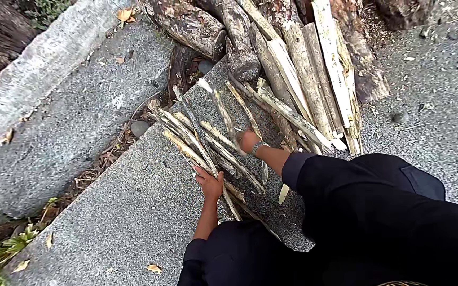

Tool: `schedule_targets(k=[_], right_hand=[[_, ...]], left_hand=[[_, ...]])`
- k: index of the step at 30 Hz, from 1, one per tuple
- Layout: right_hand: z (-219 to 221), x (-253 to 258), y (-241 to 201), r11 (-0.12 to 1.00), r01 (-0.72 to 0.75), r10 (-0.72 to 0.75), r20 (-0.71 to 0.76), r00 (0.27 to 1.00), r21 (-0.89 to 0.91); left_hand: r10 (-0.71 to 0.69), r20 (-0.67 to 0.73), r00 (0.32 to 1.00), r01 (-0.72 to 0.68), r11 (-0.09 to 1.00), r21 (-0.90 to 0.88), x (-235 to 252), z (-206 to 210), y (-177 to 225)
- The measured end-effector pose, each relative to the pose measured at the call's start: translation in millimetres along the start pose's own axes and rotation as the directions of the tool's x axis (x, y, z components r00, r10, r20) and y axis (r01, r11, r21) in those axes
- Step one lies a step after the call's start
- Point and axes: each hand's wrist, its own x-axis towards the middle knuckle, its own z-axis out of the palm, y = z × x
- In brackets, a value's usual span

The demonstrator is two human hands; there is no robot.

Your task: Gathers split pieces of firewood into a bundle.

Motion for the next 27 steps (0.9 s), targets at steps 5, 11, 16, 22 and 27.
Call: schedule_targets(k=[5, 11, 16, 22, 27], right_hand=[[-9, 22, 22, 0.999, 0.035, -0.044, -0.305, 0.951, -0.037], [-79, 74, 37, 0.974, -0.112, 0.070, -0.206, 0.976, -0.199], [-75, 84, 12, 0.949, -0.272, 0.242, -0.186, 0.952, -0.157], [-5, 42, -13, 0.970, -0.237, 0.231, -0.092, 0.969, -0.059], [-25, 35, 5, 0.988, -0.141, 0.139, -0.040, 0.990, -0.061]], left_hand=[[0.030, 0.017, 0.999, -0.029, 0.999, -0.020, 2, 0, -5], [0.003, -0.001, 1.000, -0.003, 1.000, 0.029, 1, 1, 0], [0.009, 0.013, 1.000, -0.009, 0.999, 0.032, 1, -3, 2], [0.017, 0.010, 1.000, -0.017, 0.999, 0.041, 3, -2, -1], [0.037, -0.006, 0.999, -0.037, 0.999, 0.021, 4, 2, -2]])
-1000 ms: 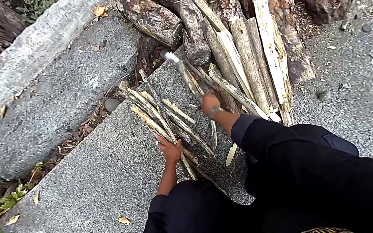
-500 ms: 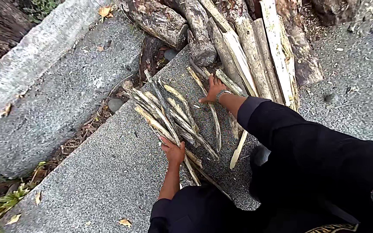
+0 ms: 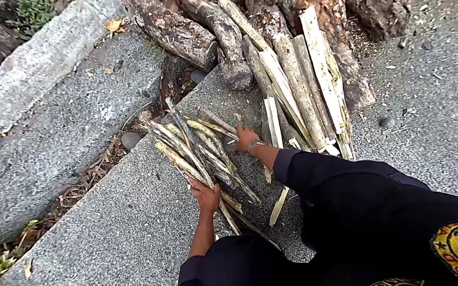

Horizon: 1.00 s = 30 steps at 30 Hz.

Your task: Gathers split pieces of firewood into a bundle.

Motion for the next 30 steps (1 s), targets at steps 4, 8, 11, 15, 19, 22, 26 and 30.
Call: schedule_targets(k=[4, 8, 11, 15, 19, 22, 26, 30], right_hand=[[-21, -23, -7, 1.000, 0.028, -0.027, 0.046, 0.999, -0.006], [-55, -40, -23, 0.992, 0.085, -0.084, -0.017, 0.996, 0.090], [-97, -48, -49, 0.953, 0.184, -0.155, -0.135, 0.979, 0.239], [-167, -79, -83, 0.687, 0.471, -0.356, -0.308, 0.882, 0.553], [-212, -128, -99, 0.134, 0.552, -0.638, -0.355, 0.683, 0.823], [-205, -149, -102, -0.041, 0.492, -0.779, -0.336, 0.529, 0.869], [-169, -173, -130, -0.208, 0.398, -0.733, -0.412, 0.541, 0.893], [-126, -195, -157, -0.122, 0.415, -0.550, -0.410, 0.727, 0.901]], left_hand=[[-0.012, 0.017, 1.000, 0.012, 1.000, -0.013, -1, -5, 0], [-0.021, 0.081, 0.996, 0.028, 0.996, -0.086, -5, -13, -2], [0.070, -0.022, 0.997, -0.073, 0.940, -0.332, -6, -4, -22], [0.012, -0.256, 0.967, -0.144, 0.852, -0.503, -25, -4, -20], [0.076, -0.462, 0.884, -0.410, 0.603, -0.684, -45, -60, 2], [0.401, -0.480, 0.780, -0.559, 0.101, -0.823, -53, -115, 27], [0.707, -0.358, 0.610, -0.514, 0.008, -0.858, -71, -172, 73], [0.595, -0.314, 0.740, -0.563, 0.292, -0.773, -97, -180, 104]])
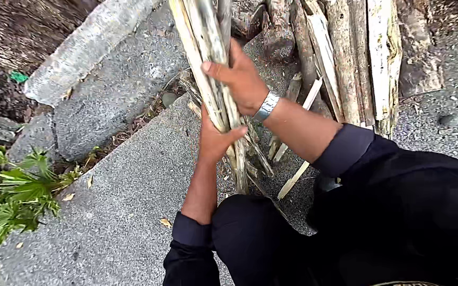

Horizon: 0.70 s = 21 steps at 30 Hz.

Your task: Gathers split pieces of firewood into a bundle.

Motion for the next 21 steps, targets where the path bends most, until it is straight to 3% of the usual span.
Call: schedule_targets(k=[3, 4, 6, 8, 9, 11, 13, 14, 18, 19, 21], right_hand=[[1, -4, 28, 0.989, -0.065, 0.066, 0.002, 0.998, -0.131], [-4, -1, 37, 0.963, -0.089, 0.097, 0.019, 0.995, -0.256], [-26, 2, 56, 0.806, -0.148, 0.163, -0.026, 0.986, -0.573], [-65, -10, 82, 0.596, -0.307, 0.102, -0.309, 0.946, -0.742], [-88, -24, 96, 0.508, -0.452, 0.039, -0.505, 0.862, -0.733], [-133, -62, 124, 0.390, -0.736, 0.009, -0.797, 0.604, -0.554], [-173, -100, 153, 0.274, -0.855, -0.010, -0.890, 0.456, -0.441], [-188, -110, 161, 0.241, -0.887, -0.013, -0.915, 0.404, -0.395], [-224, -106, 166, 0.248, -0.956, -0.010, -0.987, 0.161, -0.159], [-225, -104, 164, 0.262, -0.951, -0.013, -0.986, 0.165, -0.163], [-215, -105, 160, 0.360, -0.880, -0.004, -0.944, 0.330, -0.309]], left_hand=[[-0.057, -0.122, 0.991, 0.054, 0.998, -0.028, -8, 5, -14], [-0.078, -0.153, 0.985, 0.071, 0.996, -0.051, -10, 4, -20], [-0.168, -0.241, 0.956, 0.160, 0.986, -0.055, -14, 0, -36], [-0.299, -0.383, 0.874, 0.350, 0.934, 0.069, -18, -7, -63], [-0.350, -0.431, 0.832, 0.462, 0.867, 0.188, -20, -11, -79], [-0.425, -0.450, 0.785, 0.614, 0.632, 0.473, -28, -18, -118], [-0.525, -0.420, 0.741, 0.652, 0.412, 0.636, -43, -18, -158], [-0.536, -0.419, 0.733, 0.654, 0.384, 0.652, -48, -17, -175], [-0.519, -0.446, 0.729, 0.677, 0.455, 0.578, -50, -8, -202], [-0.541, -0.437, 0.719, 0.688, 0.461, 0.561, -48, -7, -201], [-0.547, -0.424, 0.722, 0.686, 0.485, 0.543, -45, -8, -197]])
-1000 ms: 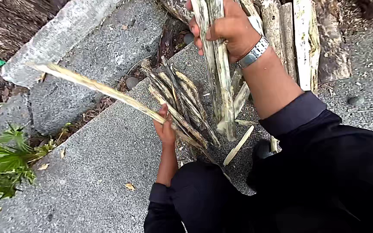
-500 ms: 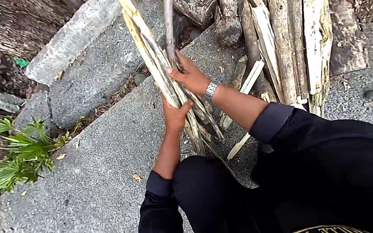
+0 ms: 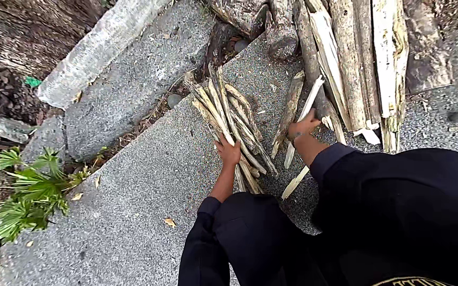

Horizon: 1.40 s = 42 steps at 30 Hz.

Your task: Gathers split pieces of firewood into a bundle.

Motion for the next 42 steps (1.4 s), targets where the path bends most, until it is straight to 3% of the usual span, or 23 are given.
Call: schedule_targets(k=[3, 6, 9, 13, 15, 18, 21, 25, 28, 31, 33, 35, 36, 38, 40, 42], right_hand=[[10, -15, -8, 0.984, 0.173, -0.176, 0.059, 0.983, 0.048], [26, -3, -20, 0.994, 0.104, -0.106, 0.070, 0.992, 0.023], [23, 25, -26, 0.991, 0.040, -0.015, 0.196, 0.981, -0.127], [15, 33, -28, 0.967, 0.174, -0.122, 0.263, 0.957, -0.188], [20, 29, -32, 0.928, 0.340, -0.268, 0.361, 0.893, -0.151], [41, 9, -49, 0.833, 0.553, -0.463, 0.514, 0.722, -0.028], [66, -27, -74, 0.764, 0.643, -0.534, 0.618, 0.577, 0.059], [72, -52, -83, 0.807, 0.584, -0.393, 0.656, 0.644, -0.090], [63, -25, -94, 0.814, 0.550, -0.240, 0.753, 0.613, -0.188], [41, 46, -114, 0.718, 0.677, -0.324, 0.782, 0.532, -0.162], [-11, 91, -139, 0.615, 0.771, -0.393, 0.784, 0.481, -0.165], [-78, 127, -159, 0.560, 0.791, -0.463, 0.698, 0.546, -0.247], [-111, 145, -161, 0.598, 0.746, -0.489, 0.604, 0.629, -0.294], [-171, 175, -146, 0.750, 0.588, -0.527, 0.265, 0.808, -0.302], [-215, 204, -120, 0.883, 0.421, -0.441, -0.055, 0.896, -0.208], [-236, 230, -86, 0.955, 0.276, -0.288, -0.124, 0.950, -0.105]], left_hand=[[0.062, -0.077, 0.995, -0.072, 0.988, -0.135, -1, -4, 0], [0.091, -0.132, 0.987, -0.111, 0.982, -0.154, 1, -6, -8], [0.140, -0.014, 0.990, -0.141, 0.989, -0.051, 8, -1, -20], [0.154, 0.011, 0.988, -0.154, 0.985, 0.078, 11, 9, -23], [0.122, 0.004, 0.993, -0.122, 0.990, 0.067, 10, 11, -21], [0.098, -0.004, 0.995, -0.098, 0.995, 0.022, 10, 16, -24], [0.068, 0.015, 0.998, -0.069, 0.997, 0.039, 12, 14, -22], [0.098, 0.005, 0.995, -0.098, 0.993, 0.067, 13, 13, -19], [0.094, 0.007, 0.996, -0.094, 0.990, 0.102, 14, 15, -15], [0.123, 0.005, 0.992, -0.123, 0.990, 0.073, 17, 15, -19], [0.144, 0.049, 0.988, -0.144, 0.990, 0.001, 16, 1, -15], [0.099, 0.077, 0.992, -0.101, 0.995, 0.025, 13, -25, -2], [0.095, 0.048, 0.994, -0.098, 0.993, 0.058, 12, -38, 7], [0.232, -0.013, 0.973, -0.230, 0.969, 0.095, 13, -59, 33], [0.413, 0.013, 0.911, -0.412, 0.907, 0.088, 20, -74, 73], [0.454, 0.206, 0.867, -0.473, 0.879, 0.052, 26, -77, 122]])
